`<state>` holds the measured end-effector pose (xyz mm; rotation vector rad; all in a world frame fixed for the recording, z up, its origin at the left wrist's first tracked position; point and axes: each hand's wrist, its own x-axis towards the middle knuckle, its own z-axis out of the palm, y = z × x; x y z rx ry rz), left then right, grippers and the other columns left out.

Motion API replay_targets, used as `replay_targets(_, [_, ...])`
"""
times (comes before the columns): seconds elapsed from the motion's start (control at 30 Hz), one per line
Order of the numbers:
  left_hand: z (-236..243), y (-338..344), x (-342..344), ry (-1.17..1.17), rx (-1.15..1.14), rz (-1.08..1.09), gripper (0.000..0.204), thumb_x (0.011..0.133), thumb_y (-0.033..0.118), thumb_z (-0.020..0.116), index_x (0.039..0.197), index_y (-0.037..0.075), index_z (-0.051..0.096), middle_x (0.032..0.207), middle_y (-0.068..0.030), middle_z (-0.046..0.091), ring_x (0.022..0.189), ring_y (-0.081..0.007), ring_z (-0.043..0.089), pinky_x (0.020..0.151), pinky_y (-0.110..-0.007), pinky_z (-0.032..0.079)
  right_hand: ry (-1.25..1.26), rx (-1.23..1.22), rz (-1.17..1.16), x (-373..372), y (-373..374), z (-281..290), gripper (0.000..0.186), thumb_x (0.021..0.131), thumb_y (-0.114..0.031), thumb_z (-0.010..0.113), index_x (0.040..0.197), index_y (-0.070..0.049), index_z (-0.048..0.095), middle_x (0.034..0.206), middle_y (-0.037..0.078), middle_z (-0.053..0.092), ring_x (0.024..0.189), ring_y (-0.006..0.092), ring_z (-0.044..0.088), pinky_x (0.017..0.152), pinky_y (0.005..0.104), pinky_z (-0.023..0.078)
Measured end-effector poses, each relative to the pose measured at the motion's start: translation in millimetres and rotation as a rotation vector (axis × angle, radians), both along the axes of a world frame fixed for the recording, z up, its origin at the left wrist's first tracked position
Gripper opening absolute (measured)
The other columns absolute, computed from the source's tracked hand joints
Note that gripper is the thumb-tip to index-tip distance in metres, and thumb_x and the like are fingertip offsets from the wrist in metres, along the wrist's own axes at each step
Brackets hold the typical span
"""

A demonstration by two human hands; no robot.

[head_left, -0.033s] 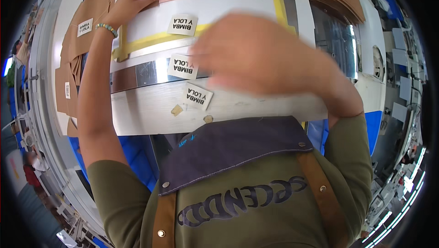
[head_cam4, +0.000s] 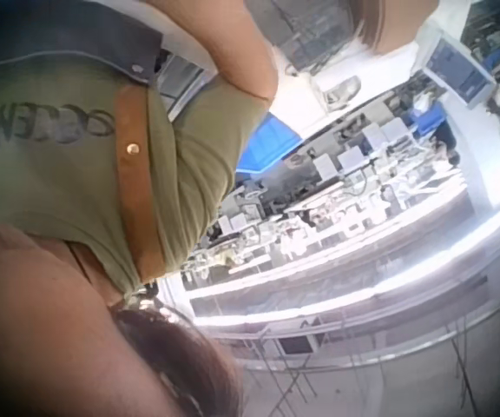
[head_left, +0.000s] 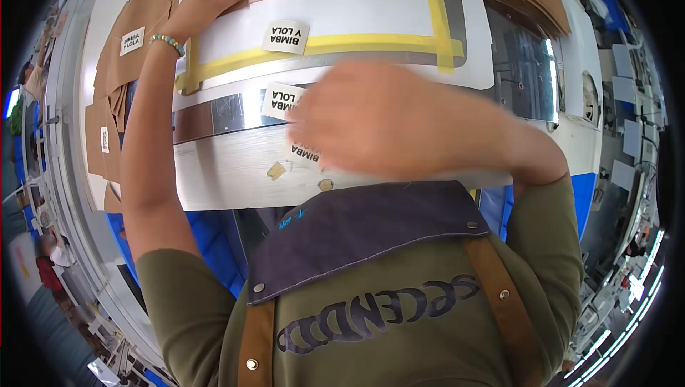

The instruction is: The person places fabric pieces and labels into a sewing machine jig, stitches the labels onto the fabric using the sewing machine, and retrieves additional labels from a box onto the table.

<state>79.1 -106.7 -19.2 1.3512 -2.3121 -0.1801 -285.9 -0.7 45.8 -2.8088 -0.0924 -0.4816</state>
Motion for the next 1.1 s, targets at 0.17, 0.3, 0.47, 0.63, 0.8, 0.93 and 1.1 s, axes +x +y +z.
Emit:
replay_targets(0.17, [16, 10, -15, 0.017, 0.143, 0.049, 0.069, 0.093, 0.035, 0.084, 0.151, 0.006, 0.062, 0.161, -0.0182, 0.054, 0.151, -0.0361, 0.047, 0.126, -0.045, 0.037, -0.020, -0.302, 0.024, 26, 58, -52, 0.031, 0.083, -0.014, 0.071, 0.107, 0.005, 0.076, 0.112, 0.017, 0.075, 0.097, 0.0242, 0.070, 0.077, 0.0319, 0.055])
replay_targets(0.3, [21, 18, -25, -0.016, 0.155, 0.111, 0.069, 0.093, 0.036, 0.084, 0.150, 0.004, 0.063, 0.161, -0.0194, 0.054, 0.150, -0.0367, 0.048, 0.125, -0.046, 0.038, -0.208, -0.201, 0.082, 26, 57, -59, 0.018, 0.077, -0.016, 0.070, 0.082, 0.001, 0.070, 0.086, 0.007, 0.066, 0.080, 0.0206, 0.064, 0.064, 0.0327, 0.051])
replay_targets(0.47, [17, 25, -48, -0.064, 0.096, -0.013, 0.067, 0.092, 0.036, 0.084, 0.147, 0.003, 0.065, 0.159, -0.0197, 0.054, 0.149, -0.0381, 0.047, 0.125, -0.047, 0.038, -0.542, -0.345, -0.065, 24, 29, -48, 0.025, 0.077, -0.017, 0.073, 0.092, 0.002, 0.075, 0.101, 0.011, 0.074, 0.092, 0.0213, 0.071, 0.076, 0.0318, 0.057])
replay_targets(0.63, [14, 27, -58, -0.029, 0.047, -0.017, 0.063, 0.090, 0.031, 0.086, 0.143, 0.003, 0.068, 0.152, -0.0187, 0.058, 0.145, -0.0380, 0.051, 0.123, -0.047, 0.040, -0.248, -0.311, -0.089, 15, 7, -52, 0.035, 0.090, -0.017, 0.073, 0.123, -0.006, 0.073, 0.121, 0.011, 0.076, 0.112, 0.0248, 0.072, 0.096, 0.0363, 0.059])
replay_targets(0.8, [8, 29, -61, 0.075, -0.044, 0.003, 0.044, 0.090, 0.022, 0.086, 0.128, 0.001, 0.074, 0.133, -0.0160, 0.064, 0.130, -0.0363, 0.058, 0.111, -0.046, 0.048, -0.204, -0.208, -0.161, 6, 25, -61, 0.034, 0.093, -0.019, 0.071, 0.125, -0.009, 0.073, 0.139, 0.011, 0.069, 0.128, 0.0297, 0.067, 0.102, 0.0433, 0.059])
replay_targets(0.93, [8, 28, -69, 0.177, 0.010, 0.085, 0.029, 0.091, 0.015, 0.083, 0.114, 0.000, 0.074, 0.116, -0.0156, 0.068, 0.111, -0.0340, 0.066, 0.096, -0.044, 0.053, -0.220, -0.336, -0.150, 23, 40, -73, 0.035, 0.092, -0.024, 0.074, 0.122, -0.009, 0.074, 0.150, 0.010, 0.064, 0.136, 0.0347, 0.063, 0.103, 0.0467, 0.059])
replay_targets(1.1, [9, 32, -74, 0.185, -0.051, 0.113, 0.014, 0.096, 0.010, 0.075, 0.104, -0.001, 0.073, 0.097, -0.0164, 0.069, 0.089, -0.0362, 0.070, 0.080, -0.045, 0.055, -0.123, -0.453, -0.155, 25, 41, -78, 0.025, 0.092, -0.021, 0.073, 0.111, -0.005, 0.077, 0.144, 0.011, 0.068, 0.131, 0.0345, 0.066, 0.103, 0.0468, 0.060])
